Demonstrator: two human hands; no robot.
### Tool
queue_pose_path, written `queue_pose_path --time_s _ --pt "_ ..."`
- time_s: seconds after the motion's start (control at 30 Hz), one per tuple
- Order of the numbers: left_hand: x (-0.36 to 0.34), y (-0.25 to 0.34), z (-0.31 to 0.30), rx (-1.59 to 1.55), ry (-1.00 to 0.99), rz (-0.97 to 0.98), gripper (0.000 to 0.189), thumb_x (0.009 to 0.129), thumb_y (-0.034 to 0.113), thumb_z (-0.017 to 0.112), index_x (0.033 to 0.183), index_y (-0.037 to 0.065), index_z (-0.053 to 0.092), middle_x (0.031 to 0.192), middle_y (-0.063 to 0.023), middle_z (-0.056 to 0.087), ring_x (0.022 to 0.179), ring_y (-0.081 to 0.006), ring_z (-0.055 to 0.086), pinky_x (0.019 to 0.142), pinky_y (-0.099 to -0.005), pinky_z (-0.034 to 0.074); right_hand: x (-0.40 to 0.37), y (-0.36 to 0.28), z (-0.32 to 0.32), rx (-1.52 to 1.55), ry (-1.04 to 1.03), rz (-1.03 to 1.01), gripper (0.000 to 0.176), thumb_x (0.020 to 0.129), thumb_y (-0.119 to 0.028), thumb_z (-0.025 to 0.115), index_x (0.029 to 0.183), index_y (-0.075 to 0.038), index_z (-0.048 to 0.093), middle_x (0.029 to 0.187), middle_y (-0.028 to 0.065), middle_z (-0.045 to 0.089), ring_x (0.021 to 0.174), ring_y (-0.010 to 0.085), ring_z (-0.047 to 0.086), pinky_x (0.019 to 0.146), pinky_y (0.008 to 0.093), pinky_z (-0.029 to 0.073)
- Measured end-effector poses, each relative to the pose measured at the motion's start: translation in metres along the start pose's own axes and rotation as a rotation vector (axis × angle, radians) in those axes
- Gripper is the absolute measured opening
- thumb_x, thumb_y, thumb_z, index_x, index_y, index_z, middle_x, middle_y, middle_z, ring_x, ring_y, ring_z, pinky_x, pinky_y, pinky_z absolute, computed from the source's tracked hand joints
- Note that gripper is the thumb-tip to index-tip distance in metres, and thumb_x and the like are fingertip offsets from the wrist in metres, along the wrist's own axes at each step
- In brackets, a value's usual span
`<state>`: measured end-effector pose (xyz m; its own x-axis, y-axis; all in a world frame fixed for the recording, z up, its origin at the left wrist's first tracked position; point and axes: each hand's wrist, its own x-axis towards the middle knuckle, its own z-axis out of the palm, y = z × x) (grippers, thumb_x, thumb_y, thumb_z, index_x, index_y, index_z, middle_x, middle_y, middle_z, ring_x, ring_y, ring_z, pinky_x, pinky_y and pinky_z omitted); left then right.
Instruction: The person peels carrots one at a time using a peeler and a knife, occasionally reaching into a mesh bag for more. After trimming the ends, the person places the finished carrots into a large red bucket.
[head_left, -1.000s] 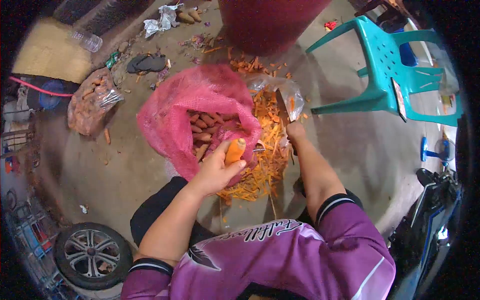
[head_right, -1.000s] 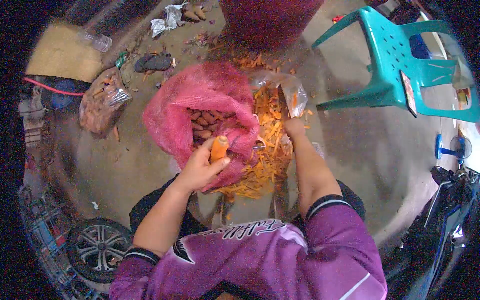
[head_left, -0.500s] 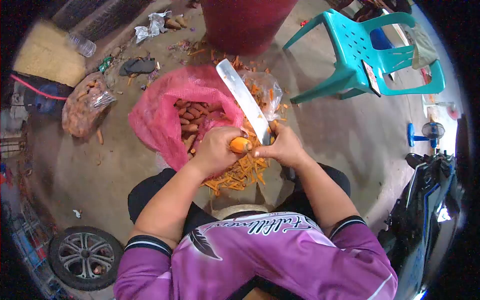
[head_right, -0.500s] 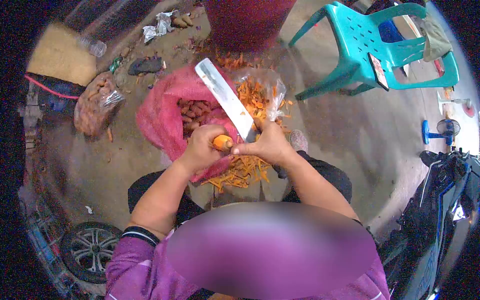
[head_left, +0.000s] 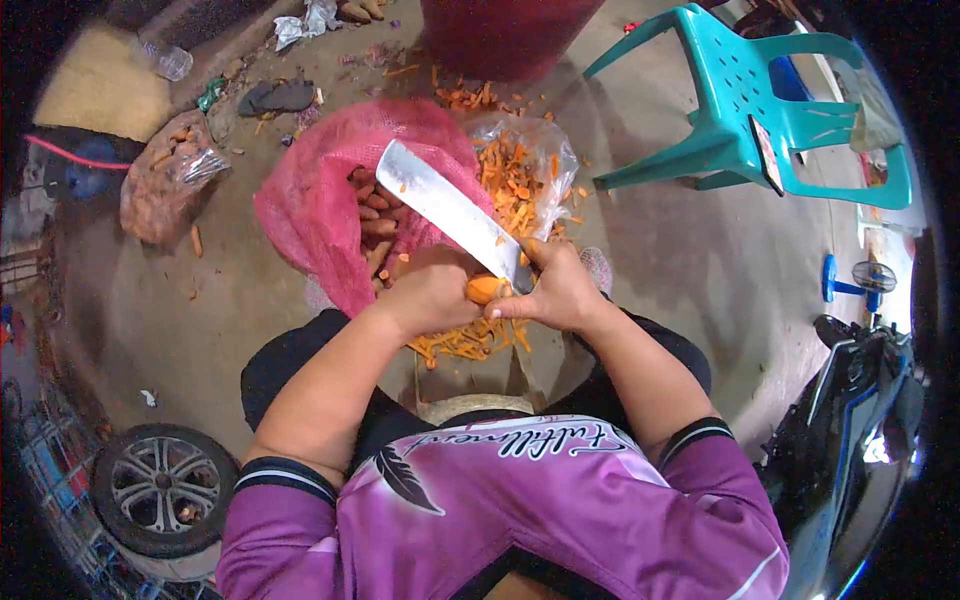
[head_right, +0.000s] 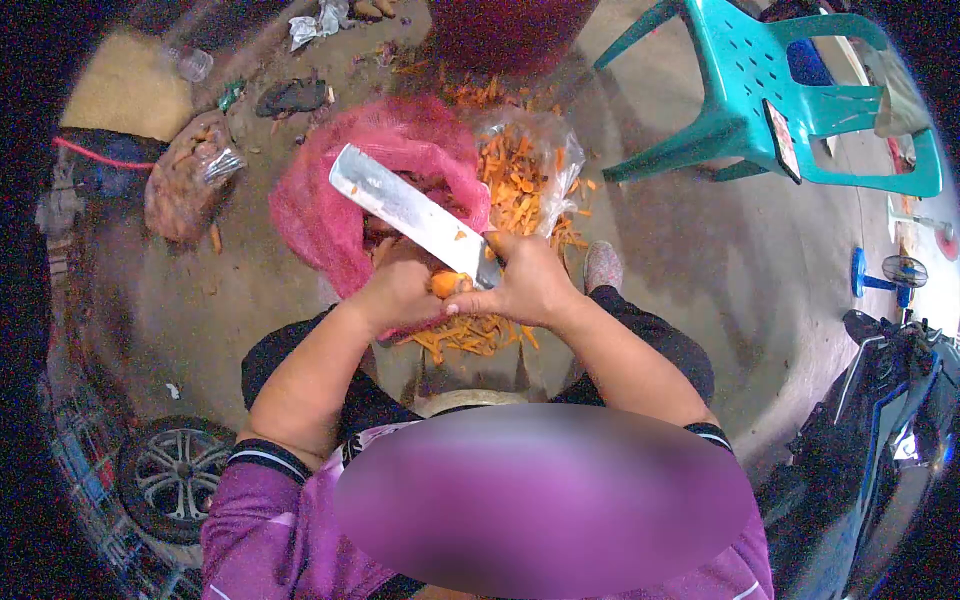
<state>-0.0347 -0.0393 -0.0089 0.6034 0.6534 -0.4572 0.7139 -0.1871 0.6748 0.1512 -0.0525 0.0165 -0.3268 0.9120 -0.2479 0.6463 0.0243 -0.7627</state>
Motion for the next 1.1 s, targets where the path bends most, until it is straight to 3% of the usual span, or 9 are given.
queue_pose_path --time_s 0.1,0.27,0.4,0.53,0.6,0.73,0.87,1.07,1.1 --pt "-0.004 0.02 -0.02 -0.005 -0.099 0.046 0.052 0.064 0.034 0.063 0.107 0.008 0.052 0.112 -0.0166 0.049 0.104 -0.0326 0.043 0.09 -0.0397 0.032 -0.001 0.01 0.003 -0.075 -0.014 -0.015 0.068 0.046 -0.053 0.074 0.078 0.004 0.056 0.061 0.015 0.053 0.057 0.0273 0.054 0.054 0.0346 0.042" --pt "0.0 0.015 -0.014 0.033 -0.189 0.114 0.057 0.066 0.039 0.06 0.112 0.008 0.048 0.115 -0.0172 0.046 0.105 -0.0332 0.043 0.091 -0.0383 0.031 -0.001 0.013 0.0 -0.123 -0.058 -0.137 0.061 0.053 -0.055 0.069 0.079 -0.001 0.057 0.061 0.0158 0.054 0.058 0.0327 0.055 0.054 0.0379 0.043" --pt "0.003 0.016 -0.018 -0.031 -0.285 0.206 0.049 0.065 0.037 0.06 0.106 0.011 0.052 0.106 -0.0111 0.054 0.099 -0.0271 0.05 0.087 -0.0355 0.037 -0.002 0.011 -0.001 -0.142 -0.079 -0.237 0.054 0.061 -0.053 0.064 0.078 -0.003 0.057 0.062 0.0162 0.055 0.061 0.0336 0.057 0.055 0.0388 0.044" --pt "0.005 0.018 -0.017 -0.433 -0.116 0.014 0.049 0.064 0.033 0.065 0.102 0.005 0.052 0.099 -0.011 0.057 0.093 -0.025 0.053 0.082 -0.0343 0.039 0.001 0.029 0.012 0.183 -0.026 0.016 0.051 0.067 -0.05 0.062 0.081 -0.002 0.058 0.066 0.0166 0.057 0.064 0.0321 0.058 0.056 0.0384 0.044" --pt "0.013 0.006 -0.005 -0.355 0.022 0.014 0.046 0.071 0.026 0.061 0.101 -0.006 0.047 0.09 -0.0234 0.055 0.088 -0.033 0.054 0.076 -0.0363 0.042 0.006 0.03 0.016 0.507 0.01 0.292 0.05 0.069 -0.049 0.061 0.083 -0.001 0.058 0.069 0.0168 0.059 0.066 0.0316 0.058 0.057 0.0382 0.044" --pt "0.014 0.005 -0.005 -0.238 0.13 0.039 0.042 0.074 0.025 0.058 0.098 -0.006 0.044 0.088 -0.0258 0.054 0.087 -0.037 0.054 0.073 -0.0399 0.041 0.015 0.037 0.005 -0.026 0.202 0.151 0.057 0.062 -0.045 0.07 0.087 0.004 0.054 0.071 0.0168 0.059 0.064 0.0262 0.057 0.06 0.0365 0.044" --pt "0.012 0.01 -0.012 -0.187 0.106 0.006 0.038 0.075 0.025 0.058 0.094 -0.005 0.044 0.085 -0.0251 0.055 0.083 -0.0372 0.054 0.07 -0.0405 0.042 0.012 0.018 0.003 -0.124 0.162 0.219 0.072 0.053 -0.056 0.07 0.088 0.004 0.056 0.068 0.0217 0.058 0.068 0.0335 0.059 0.061 0.0394 0.046" --pt "0.017 0.01 -0.018 -0.195 -0.128 -0.112 0.035 0.074 0.02 0.058 0.098 -0.003 0.047 0.084 -0.0215 0.055 0.078 -0.0323 0.056 0.068 -0.0373 0.043 0.014 0.018 0.011 -0.075 0.089 0.209 0.065 0.058 -0.055 0.067 0.093 -0.001 0.057 0.07 0.0198 0.059 0.069 0.0338 0.059 0.061 0.0405 0.046" --pt "0.018 0.008 -0.014 -0.297 -0.007 -0.107 0.033 0.075 0.019 0.057 0.098 -0.003 0.047 0.085 -0.0194 0.056 0.075 -0.0303 0.056 0.067 -0.0366 0.043 0.012 0.023 0.016 -0.054 0.114 0.138 0.06 0.063 -0.054 0.064 0.093 -0.003 0.057 0.072 0.0193 0.059 0.072 0.0327 0.059 0.062 0.0395 0.046"
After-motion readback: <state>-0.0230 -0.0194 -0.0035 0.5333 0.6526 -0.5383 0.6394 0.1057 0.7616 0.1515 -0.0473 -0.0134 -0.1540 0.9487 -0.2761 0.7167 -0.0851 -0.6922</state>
